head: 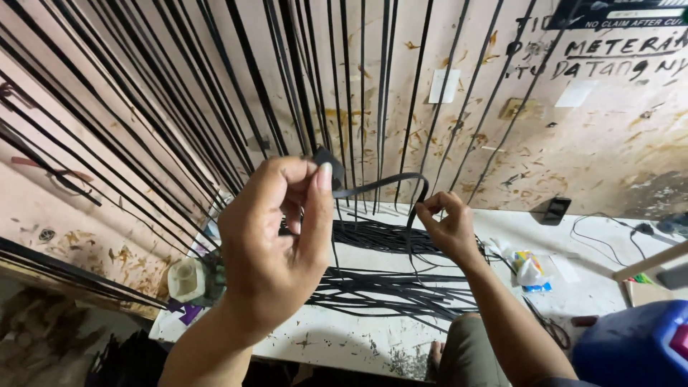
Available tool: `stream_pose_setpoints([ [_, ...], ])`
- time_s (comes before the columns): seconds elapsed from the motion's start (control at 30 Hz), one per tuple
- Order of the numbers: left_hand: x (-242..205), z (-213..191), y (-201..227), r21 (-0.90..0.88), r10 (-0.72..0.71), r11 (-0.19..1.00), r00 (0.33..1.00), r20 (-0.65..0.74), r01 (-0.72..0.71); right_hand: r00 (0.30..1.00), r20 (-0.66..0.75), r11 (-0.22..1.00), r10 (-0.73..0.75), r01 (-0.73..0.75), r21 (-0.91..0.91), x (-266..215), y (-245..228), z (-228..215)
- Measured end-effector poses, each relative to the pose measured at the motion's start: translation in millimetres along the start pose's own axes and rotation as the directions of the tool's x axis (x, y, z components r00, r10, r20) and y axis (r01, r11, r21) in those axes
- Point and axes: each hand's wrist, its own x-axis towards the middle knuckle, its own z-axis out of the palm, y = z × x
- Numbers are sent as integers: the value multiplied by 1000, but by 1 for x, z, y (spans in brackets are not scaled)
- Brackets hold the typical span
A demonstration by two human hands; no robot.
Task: Punching holes into thin black leather strips using a manual punching machine and hanging them on a rack.
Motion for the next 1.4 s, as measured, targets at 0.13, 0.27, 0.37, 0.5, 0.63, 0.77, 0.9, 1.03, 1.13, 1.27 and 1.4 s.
stream_pose_setpoints([
  [0.13,13,-2,3,-37,22,999,1000,21,-21,998,40,998,50,-49,-26,-15,7,11],
  [0.27,28,-4,6,-71,90,994,994,60,-86,995,97,997,28,-21,-69,-32,25,30],
  [0.37,34,-1,-2,-73,128,990,986,105,-120,993,110,989,-51,66,-134,-46,47,45],
  [0.5,43,-1,-6,-12,191,981,970,152,-192,979,155,966,-134,164,-202,-63,55,54],
  [0.63,49,1,-7,14,203,978,963,176,-209,974,179,960,-142,180,-216,-76,69,64],
  [0.77,52,7,-14,14,206,977,961,184,-212,948,181,912,-263,306,-274,-85,71,66],
  [0.9,54,15,-25,21,241,969,960,146,-247,879,441,826,-181,380,-418,-78,65,32],
  [1.03,57,20,-27,20,269,961,951,150,-275,824,549,683,-140,482,-550,-39,28,-46],
  [1.13,60,24,-26,19,282,957,948,147,-288,893,171,728,-415,439,-527,-33,-87,-125],
  [1.27,64,28,-23,-4,294,955,945,146,-297,341,-44,249,-939,586,-771,-13,-162,-199],
  [1.4,68,30,-17,-26,261,965,953,152,-260,375,143,13,-916,383,-924,14,-217,-235],
])
